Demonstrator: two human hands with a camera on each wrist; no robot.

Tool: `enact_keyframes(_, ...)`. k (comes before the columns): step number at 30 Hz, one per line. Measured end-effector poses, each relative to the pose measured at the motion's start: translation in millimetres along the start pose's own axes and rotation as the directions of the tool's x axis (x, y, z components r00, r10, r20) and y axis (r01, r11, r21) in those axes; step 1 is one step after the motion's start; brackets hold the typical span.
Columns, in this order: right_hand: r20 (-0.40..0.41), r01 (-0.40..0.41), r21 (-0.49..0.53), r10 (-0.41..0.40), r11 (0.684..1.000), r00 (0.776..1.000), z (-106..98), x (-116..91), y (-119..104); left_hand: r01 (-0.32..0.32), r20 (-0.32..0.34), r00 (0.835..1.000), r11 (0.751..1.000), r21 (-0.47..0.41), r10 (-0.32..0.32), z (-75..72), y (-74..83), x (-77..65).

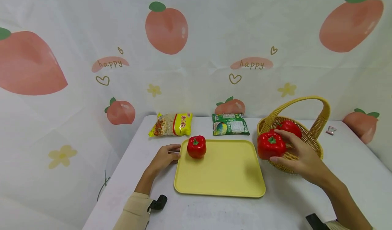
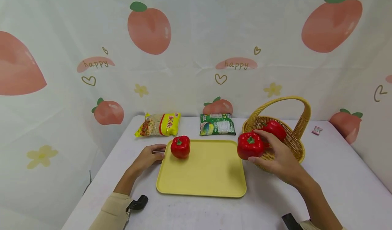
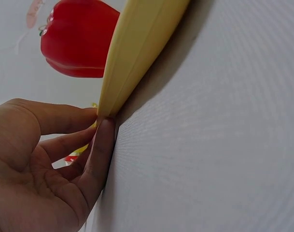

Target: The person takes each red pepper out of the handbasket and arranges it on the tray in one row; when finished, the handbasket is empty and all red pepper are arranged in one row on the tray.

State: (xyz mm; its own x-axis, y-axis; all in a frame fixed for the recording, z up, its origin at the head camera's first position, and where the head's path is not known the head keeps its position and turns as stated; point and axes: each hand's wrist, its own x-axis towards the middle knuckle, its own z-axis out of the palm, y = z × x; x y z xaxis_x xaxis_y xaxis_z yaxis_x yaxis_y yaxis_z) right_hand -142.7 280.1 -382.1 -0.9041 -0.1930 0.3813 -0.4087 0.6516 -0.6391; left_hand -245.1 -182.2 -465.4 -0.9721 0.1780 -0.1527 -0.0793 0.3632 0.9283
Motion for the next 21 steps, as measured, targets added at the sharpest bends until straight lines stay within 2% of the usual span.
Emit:
enact_keyframes(6,0.058,0.022,0.039,-0.024,0.999,0.998,25.8,15.7,-7.9,0.006,-0.006,1.000,1.000,-0.002,-0.006,-0.1,-0.8,0.6)
enact_keyframes(15,0.155,-0.047,0.136,0.026,0.990,0.988,57.8,38.7,-9.0,0.007,0.001,1.000,1.000,-0.028,-0.007,1.4,0.6,-0.9)
enact_keyframes(21,0.188,-0.075,0.179,0.040,0.981,0.981,78.1,52.4,-5.4,0.012,-0.019,1.000,1.000,-0.011,-0.012,1.4,-0.8,0.8)
